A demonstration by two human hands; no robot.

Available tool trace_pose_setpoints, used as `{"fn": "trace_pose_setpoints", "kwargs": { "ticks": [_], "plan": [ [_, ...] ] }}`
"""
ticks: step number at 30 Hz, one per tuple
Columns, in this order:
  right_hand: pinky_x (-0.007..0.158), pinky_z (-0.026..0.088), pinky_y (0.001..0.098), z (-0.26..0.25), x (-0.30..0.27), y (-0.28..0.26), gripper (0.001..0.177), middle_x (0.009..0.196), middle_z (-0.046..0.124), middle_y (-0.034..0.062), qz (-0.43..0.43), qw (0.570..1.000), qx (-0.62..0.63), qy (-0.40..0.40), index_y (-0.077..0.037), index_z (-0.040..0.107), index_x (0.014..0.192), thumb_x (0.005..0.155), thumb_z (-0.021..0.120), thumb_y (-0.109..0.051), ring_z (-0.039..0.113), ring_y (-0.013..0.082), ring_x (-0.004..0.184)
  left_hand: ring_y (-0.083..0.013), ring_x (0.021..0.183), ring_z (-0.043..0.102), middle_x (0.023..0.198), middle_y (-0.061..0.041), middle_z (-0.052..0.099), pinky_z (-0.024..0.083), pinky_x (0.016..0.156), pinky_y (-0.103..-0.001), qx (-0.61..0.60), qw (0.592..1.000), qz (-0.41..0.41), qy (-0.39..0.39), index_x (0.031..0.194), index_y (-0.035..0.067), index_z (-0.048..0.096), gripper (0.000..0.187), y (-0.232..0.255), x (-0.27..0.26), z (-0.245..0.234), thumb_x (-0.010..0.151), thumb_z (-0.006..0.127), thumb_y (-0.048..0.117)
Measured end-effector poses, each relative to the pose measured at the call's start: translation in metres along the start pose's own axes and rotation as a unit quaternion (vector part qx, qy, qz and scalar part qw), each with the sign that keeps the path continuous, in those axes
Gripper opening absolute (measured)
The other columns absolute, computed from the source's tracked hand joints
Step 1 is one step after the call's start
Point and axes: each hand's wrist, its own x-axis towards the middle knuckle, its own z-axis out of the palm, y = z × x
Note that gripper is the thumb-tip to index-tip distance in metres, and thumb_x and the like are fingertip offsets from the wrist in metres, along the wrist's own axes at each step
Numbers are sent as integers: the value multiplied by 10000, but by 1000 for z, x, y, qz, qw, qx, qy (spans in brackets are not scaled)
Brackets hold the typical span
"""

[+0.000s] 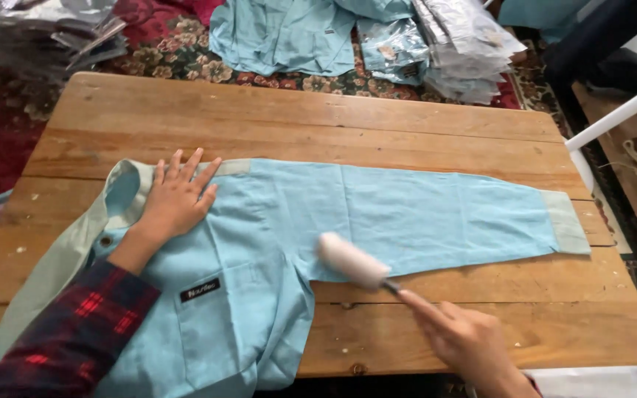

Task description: The person uses a lint roller to clean a light blue shirt on a wooden table and then proceeds to fold it.

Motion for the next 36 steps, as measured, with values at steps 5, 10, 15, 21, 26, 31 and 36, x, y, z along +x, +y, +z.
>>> {"fn": "trace_pose_setpoints", "kwargs": {
  "ticks": [5, 10, 15, 21, 26, 31, 36],
  "plan": [
    [629, 533, 410, -9, -40, 123, 524, 729, 722, 162, 452, 868, -103, -176, -551, 517, 1510, 987, 535, -546, 726, 310, 658, -389, 1569, 116, 1713, -71, 204, 54, 1232, -614, 8, 1000, 4, 1, 1629, 372, 251, 634, -1, 3, 4, 1014, 289, 522],
    [766, 563, 630, -19, -96, 219, 460, 1034, 787, 366, 516, 834, -170, -96, -385, 648, 1548, 1105, 545, -454, 731, 597, 901, -404, 1554, 159, 1702, -91, 244, 80, 1224, -630, 11, 1000, 12, 20, 1627, 366, 279, 631, -4, 3, 8, 1017, 283, 524],
    [411, 425, 275, 3, -107, 212, 455, 623, 660, 43, 401, 903, -156, -22, -190, 639, 1627, 1192, 570, -302, 537, 181, 456, -386, 1574, 103, 1725, -64, 178, 40, 1235, -612, -4, 1000, -15, -17, 1629, 378, 245, 645, 2, 3, -1, 1006, 249, 545],
    [407, 418, 351, 30, -51, 85, 553, 554, 612, 27, 279, 944, -165, -60, -333, 533, 1578, 1035, 567, -431, 505, 189, 410, -399, 1570, 112, 1721, -72, 190, 42, 1237, -606, 3, 1000, -10, -17, 1632, 371, 247, 643, 1, 3, 0, 1015, 238, 551],
    [601, 532, 459, 12, -33, 61, 473, 716, 712, 45, 305, 942, -125, -60, -521, 593, 1431, 970, 619, -418, 679, 312, 641, -389, 1585, 116, 1733, -59, 197, 63, 1258, -597, 14, 1000, -9, -7, 1634, 384, 270, 627, -12, 1, 11, 1035, 232, 563],
    [553, 537, 484, -9, -49, 150, 506, 704, 721, 199, 457, 871, -111, -144, -402, 529, 1593, 1093, 462, -444, 700, 393, 632, -360, 1584, 72, 1729, -37, 157, 24, 1248, -583, -7, 999, -21, -32, 1632, 372, 233, 649, -5, -8, -6, 1011, 227, 562],
    [675, 472, 504, -38, -28, 157, 451, 992, 740, 268, 496, 865, 56, -47, -262, 638, 1524, 1091, 523, -307, 634, 409, 771, -385, 1577, 85, 1726, -60, 170, 29, 1243, -592, -7, 999, -17, -29, 1636, 352, 238, 658, -5, -8, -6, 1011, 228, 559]
  ]
}}
